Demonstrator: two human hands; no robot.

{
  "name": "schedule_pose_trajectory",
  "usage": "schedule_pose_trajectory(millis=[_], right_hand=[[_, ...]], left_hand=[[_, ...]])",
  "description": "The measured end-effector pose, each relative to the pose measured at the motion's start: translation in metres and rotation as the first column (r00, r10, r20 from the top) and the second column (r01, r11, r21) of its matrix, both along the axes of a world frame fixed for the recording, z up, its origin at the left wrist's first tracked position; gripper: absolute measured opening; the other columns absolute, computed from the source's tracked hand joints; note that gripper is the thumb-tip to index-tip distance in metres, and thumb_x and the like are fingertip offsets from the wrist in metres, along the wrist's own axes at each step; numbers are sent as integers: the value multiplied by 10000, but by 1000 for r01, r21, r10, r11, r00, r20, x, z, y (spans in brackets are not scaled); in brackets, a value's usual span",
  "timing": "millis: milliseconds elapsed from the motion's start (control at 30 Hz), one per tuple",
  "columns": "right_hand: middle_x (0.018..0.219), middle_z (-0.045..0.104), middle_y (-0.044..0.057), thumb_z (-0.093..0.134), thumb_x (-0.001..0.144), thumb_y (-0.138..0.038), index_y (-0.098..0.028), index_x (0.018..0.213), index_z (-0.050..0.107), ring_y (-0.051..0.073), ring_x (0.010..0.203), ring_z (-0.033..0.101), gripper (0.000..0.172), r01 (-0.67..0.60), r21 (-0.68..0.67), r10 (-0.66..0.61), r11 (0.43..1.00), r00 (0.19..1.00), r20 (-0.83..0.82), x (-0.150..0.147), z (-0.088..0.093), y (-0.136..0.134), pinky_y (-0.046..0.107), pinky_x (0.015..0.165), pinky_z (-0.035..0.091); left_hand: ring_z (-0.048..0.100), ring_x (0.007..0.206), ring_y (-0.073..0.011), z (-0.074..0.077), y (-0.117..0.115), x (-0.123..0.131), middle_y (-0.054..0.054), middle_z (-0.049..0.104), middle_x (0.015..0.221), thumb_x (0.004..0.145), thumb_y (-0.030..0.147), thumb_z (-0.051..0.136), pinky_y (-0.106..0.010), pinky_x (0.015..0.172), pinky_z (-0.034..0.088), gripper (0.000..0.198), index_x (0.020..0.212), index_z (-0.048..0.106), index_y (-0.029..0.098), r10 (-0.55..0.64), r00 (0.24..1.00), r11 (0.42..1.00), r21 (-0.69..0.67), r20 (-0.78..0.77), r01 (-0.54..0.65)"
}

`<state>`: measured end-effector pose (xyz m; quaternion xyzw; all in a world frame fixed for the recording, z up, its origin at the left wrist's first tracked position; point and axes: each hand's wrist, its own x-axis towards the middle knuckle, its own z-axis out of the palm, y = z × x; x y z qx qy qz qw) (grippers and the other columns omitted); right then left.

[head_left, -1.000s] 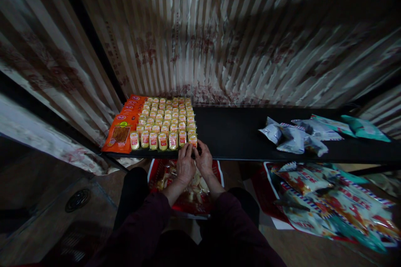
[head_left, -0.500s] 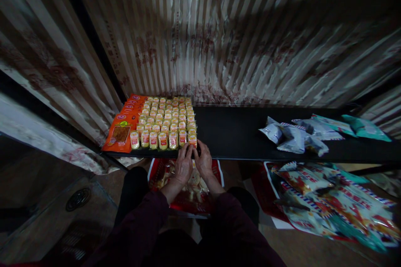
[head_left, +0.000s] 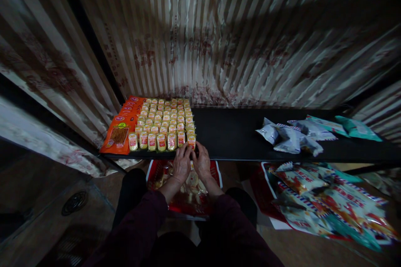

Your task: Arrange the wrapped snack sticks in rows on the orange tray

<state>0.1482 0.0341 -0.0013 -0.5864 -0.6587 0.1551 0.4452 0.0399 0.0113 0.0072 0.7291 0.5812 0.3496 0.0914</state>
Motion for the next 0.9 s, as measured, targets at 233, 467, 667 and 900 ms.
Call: schedule_pose_trajectory(millis=[233,467,667,900], right_hand=[[1208,602,162,446,885,-321,-128,1242,538,253,1098,538,416,5,5,-5,1000,1000,5,-1,0,-3,449,967,446],[1211,599,165,458,881,-326,-117,1242,537,254,1106,533,425,3,-4,-3,1000,1000,4,0,2,-4,441,970,445],[1182,614,174,459,868,-320,-110,1221,559,264,1074,556,422,3,-20,-3,1000,1000,17,0,-1,0,449,956,452],[1190,606,155,469,863,-327,-149,1239,547,260,1083,547,424,3,5,-3,1000,1000,20,2,-7,1,462,951,454]], left_hand=[[428,1297,-235,-18,-2,-4,-127,441,1410,867,68,418,-457,1063,398,503,1352,447,195,3,992,999,49,-126,3],[407,1313,-234,-23,-3,-5,-129,432,1417,864,60,412,-485,1077,378,513,1361,428,186,-23,994,999,40,-110,28],[403,1319,-215,-22,2,-5,-138,451,1405,882,63,374,-434,1084,379,480,1350,440,151,-49,993,998,38,-108,53],[329,1373,-227,-24,-2,-7,-150,381,1460,860,54,390,-462,1094,357,545,1394,379,162,-60,991,998,30,-118,64]])
